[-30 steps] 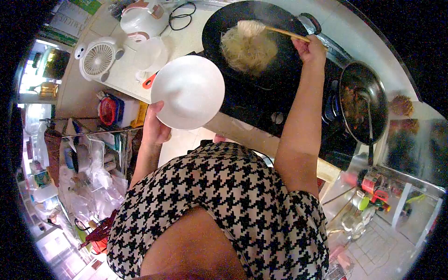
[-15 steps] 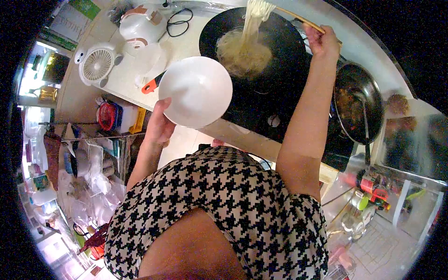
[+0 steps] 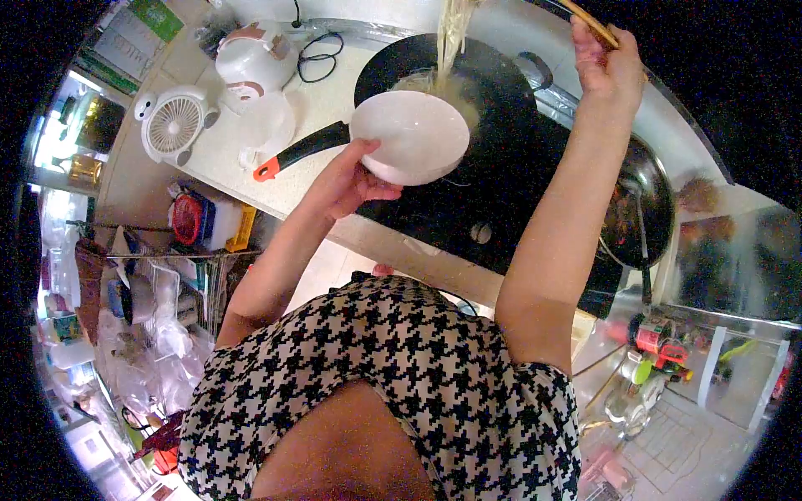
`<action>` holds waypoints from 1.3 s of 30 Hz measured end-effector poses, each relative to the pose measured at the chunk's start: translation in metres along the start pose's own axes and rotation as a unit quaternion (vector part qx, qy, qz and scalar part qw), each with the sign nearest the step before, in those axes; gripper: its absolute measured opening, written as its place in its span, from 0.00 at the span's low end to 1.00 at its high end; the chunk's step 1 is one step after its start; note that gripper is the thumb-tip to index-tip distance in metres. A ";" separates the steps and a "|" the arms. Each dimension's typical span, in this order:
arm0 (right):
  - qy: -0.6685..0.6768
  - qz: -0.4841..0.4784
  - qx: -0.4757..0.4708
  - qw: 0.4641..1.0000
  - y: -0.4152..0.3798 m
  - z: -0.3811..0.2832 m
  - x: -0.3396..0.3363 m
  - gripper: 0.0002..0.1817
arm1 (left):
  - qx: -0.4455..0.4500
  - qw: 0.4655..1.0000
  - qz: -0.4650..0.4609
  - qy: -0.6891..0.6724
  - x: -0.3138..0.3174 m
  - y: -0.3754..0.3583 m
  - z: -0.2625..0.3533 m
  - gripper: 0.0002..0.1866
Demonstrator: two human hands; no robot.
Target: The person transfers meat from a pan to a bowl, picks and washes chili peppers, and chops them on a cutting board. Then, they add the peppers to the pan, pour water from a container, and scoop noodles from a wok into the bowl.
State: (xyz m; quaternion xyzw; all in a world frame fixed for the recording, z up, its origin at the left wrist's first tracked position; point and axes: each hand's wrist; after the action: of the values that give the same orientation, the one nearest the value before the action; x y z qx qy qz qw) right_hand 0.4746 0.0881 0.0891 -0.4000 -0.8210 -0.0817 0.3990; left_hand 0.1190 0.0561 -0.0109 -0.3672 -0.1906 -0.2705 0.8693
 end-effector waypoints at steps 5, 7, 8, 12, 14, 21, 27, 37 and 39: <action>0.078 -0.140 0.079 0.984 -0.041 0.013 0.026 0.07 | -0.028 0.998 0.025 -0.048 -0.010 0.003 0.012 0.31; -0.021 -0.059 0.000 0.998 -0.058 0.032 0.043 0.07 | 0.005 0.998 -0.005 -0.060 -0.022 0.014 0.013 0.30; -0.061 -0.056 -0.016 0.996 -0.061 0.041 0.043 0.07 | 0.024 0.998 -0.006 -0.058 -0.027 0.018 0.013 0.30; -0.326 -0.153 -0.072 0.930 -0.090 0.064 0.034 0.07 | 0.065 0.997 0.008 -0.042 -0.038 0.018 0.017 0.27; -0.436 -0.183 -0.126 0.872 -0.104 0.063 0.030 0.09 | 0.070 0.997 0.017 -0.027 -0.042 0.012 0.020 0.25; -0.412 -0.080 -0.189 0.888 -0.078 0.021 -0.009 0.14 | 0.087 0.996 -0.012 -0.004 -0.050 0.005 0.023 0.27; -0.319 -0.067 0.039 0.945 -0.062 0.087 -0.064 0.15 | 0.074 0.996 -0.037 -0.011 -0.035 -0.008 0.037 0.26; -0.104 -0.058 0.009 0.993 -0.031 0.048 -0.027 0.10 | 0.036 0.997 -0.046 -0.044 -0.016 -0.012 0.022 0.25; -0.124 -0.068 -0.048 0.989 -0.028 0.027 -0.013 0.13 | 0.037 0.998 -0.044 -0.037 -0.014 -0.009 0.018 0.25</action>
State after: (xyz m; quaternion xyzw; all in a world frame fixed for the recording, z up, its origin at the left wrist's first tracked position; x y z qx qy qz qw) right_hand 0.4433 0.0743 0.0669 -0.3688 -0.8847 -0.0976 0.2680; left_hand 0.1004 0.0686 -0.0021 -0.3360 -0.2487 -0.2870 0.8619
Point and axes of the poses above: each hand's wrist, its own y-axis towards the middle knuckle, its own x-axis out of the palm, z = x × y, and after that the axes turned 4 degrees about z, right-handed
